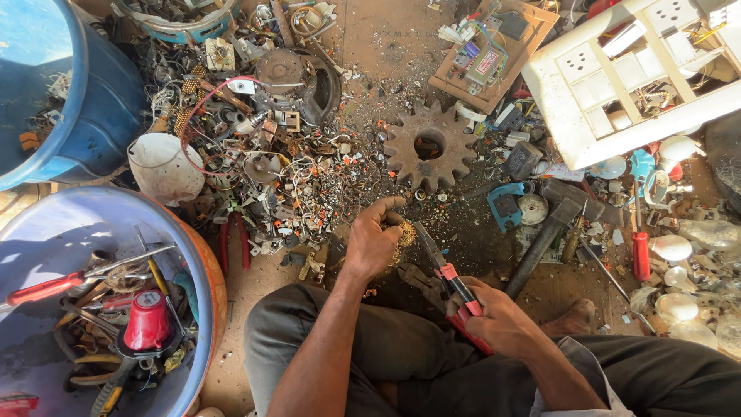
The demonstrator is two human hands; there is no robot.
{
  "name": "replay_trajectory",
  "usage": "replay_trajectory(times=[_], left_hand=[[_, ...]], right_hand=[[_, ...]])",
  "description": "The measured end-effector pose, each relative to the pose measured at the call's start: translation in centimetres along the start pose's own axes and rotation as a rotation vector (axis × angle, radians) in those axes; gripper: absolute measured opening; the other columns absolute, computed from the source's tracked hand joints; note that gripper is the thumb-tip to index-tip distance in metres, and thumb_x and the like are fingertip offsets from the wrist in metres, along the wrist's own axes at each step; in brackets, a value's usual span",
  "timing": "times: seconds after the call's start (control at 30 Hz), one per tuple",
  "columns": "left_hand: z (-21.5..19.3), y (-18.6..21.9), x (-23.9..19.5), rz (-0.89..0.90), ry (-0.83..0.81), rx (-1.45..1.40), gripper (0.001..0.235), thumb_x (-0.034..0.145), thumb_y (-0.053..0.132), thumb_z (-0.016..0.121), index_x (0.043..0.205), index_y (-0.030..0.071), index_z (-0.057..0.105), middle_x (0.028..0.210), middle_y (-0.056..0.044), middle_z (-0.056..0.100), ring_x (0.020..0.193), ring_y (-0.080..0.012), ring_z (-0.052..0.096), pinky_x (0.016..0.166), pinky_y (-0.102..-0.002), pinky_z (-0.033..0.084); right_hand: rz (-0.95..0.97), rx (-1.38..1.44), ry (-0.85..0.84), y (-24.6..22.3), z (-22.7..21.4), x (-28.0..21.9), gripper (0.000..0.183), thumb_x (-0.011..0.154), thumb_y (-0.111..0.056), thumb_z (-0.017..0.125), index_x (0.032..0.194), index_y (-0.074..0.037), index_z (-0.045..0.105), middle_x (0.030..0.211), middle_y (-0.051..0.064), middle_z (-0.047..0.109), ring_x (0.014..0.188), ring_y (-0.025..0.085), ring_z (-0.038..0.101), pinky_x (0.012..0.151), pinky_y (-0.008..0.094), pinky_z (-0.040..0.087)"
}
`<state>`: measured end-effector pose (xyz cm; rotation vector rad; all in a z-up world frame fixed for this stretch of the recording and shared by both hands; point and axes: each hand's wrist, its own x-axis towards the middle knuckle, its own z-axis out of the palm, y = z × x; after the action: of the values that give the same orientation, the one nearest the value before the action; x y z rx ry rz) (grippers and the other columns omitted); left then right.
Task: The person sits on the ground and uses pliers to strip copper wire from a small electronic component. They then use a hammer to break apart a plastic housing to extract internal parts. The person works amidst a large pile of electronic waste and scrap.
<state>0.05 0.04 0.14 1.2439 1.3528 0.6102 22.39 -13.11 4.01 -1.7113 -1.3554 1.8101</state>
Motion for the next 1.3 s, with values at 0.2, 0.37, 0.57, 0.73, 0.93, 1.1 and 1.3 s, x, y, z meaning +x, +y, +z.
replay_trajectory(times=[0.2,0.37,0.57,0.73,0.93,1.1,1.3], left_hand=[[-0.1,0.5,-0.1,-0.018,-0.021,0.033,0.053,0.079,-0.003,0.06,0.131,0.006,0.066,0.093,-0.003,0.069,0.082,-0.0098,0.064,0.075,-0.027,0.055],[-0.2,0.6,-0.1,-0.119,-0.043,0.009,0.056,0.079,-0.004,0.056,0.133,0.005,0.063,0.092,-0.004,0.07,0.077,-0.0094,0.062,0.069,-0.027,0.053],[-0.1,0.6,0.1,-0.143,-0.019,-0.056,0.054,0.08,-0.004,0.057,0.133,0.004,0.063,0.092,-0.004,0.069,0.077,-0.0079,0.061,0.068,-0.026,0.053],[-0.1,0.5,0.0,-0.116,-0.01,-0.069,0.054,0.08,-0.004,0.057,0.133,0.004,0.063,0.093,-0.004,0.069,0.078,-0.0076,0.061,0.069,-0.026,0.053],[-0.2,0.8,-0.3,-0.106,-0.003,0.01,0.053,0.08,-0.002,0.055,0.132,0.005,0.064,0.094,-0.005,0.072,0.08,-0.01,0.064,0.073,-0.027,0.054],[-0.3,1.2,-0.3,-0.098,-0.007,0.042,0.054,0.079,-0.001,0.056,0.132,0.005,0.064,0.095,-0.006,0.073,0.083,-0.0113,0.066,0.077,-0.029,0.055],[-0.4,1.0,-0.3,-0.138,-0.016,0.057,0.052,0.081,0.0,0.056,0.132,0.006,0.065,0.094,-0.006,0.072,0.081,-0.0116,0.065,0.074,-0.029,0.055]], right_hand=[[0.015,-0.131,-0.006,-0.7,-0.1,-0.3,0.025,0.064,-0.002,0.059,0.088,-0.004,0.067,0.132,0.004,0.062,0.116,0.024,0.063,0.102,0.034,0.046],[-0.041,-0.138,0.016,-0.3,0.0,-0.3,0.022,0.067,-0.001,0.059,0.088,-0.003,0.066,0.131,0.006,0.06,0.116,0.026,0.061,0.102,0.036,0.046],[0.047,0.23,-0.033,0.4,0.2,-0.1,0.027,0.069,0.0,0.056,0.093,-0.001,0.069,0.108,0.014,0.065,0.094,0.026,0.061,0.082,0.039,0.049],[0.057,0.211,-0.028,0.4,0.2,-0.2,0.026,0.068,-0.003,0.056,0.091,-0.001,0.069,0.096,0.011,0.065,0.085,0.022,0.064,0.076,0.034,0.053],[-0.002,-0.003,0.009,0.6,0.2,-0.1,0.024,0.065,-0.003,0.06,0.088,-0.001,0.069,0.106,0.009,0.066,0.097,0.023,0.064,0.088,0.033,0.05],[0.012,-0.06,0.001,0.5,-0.1,0.0,0.027,0.064,-0.002,0.06,0.089,-0.003,0.068,0.113,0.007,0.067,0.102,0.024,0.066,0.092,0.034,0.051],[0.073,-0.174,-0.007,-0.1,-0.2,-0.1,0.026,0.067,-0.002,0.062,0.092,-0.004,0.068,0.126,0.006,0.062,0.109,0.024,0.064,0.096,0.036,0.049]])
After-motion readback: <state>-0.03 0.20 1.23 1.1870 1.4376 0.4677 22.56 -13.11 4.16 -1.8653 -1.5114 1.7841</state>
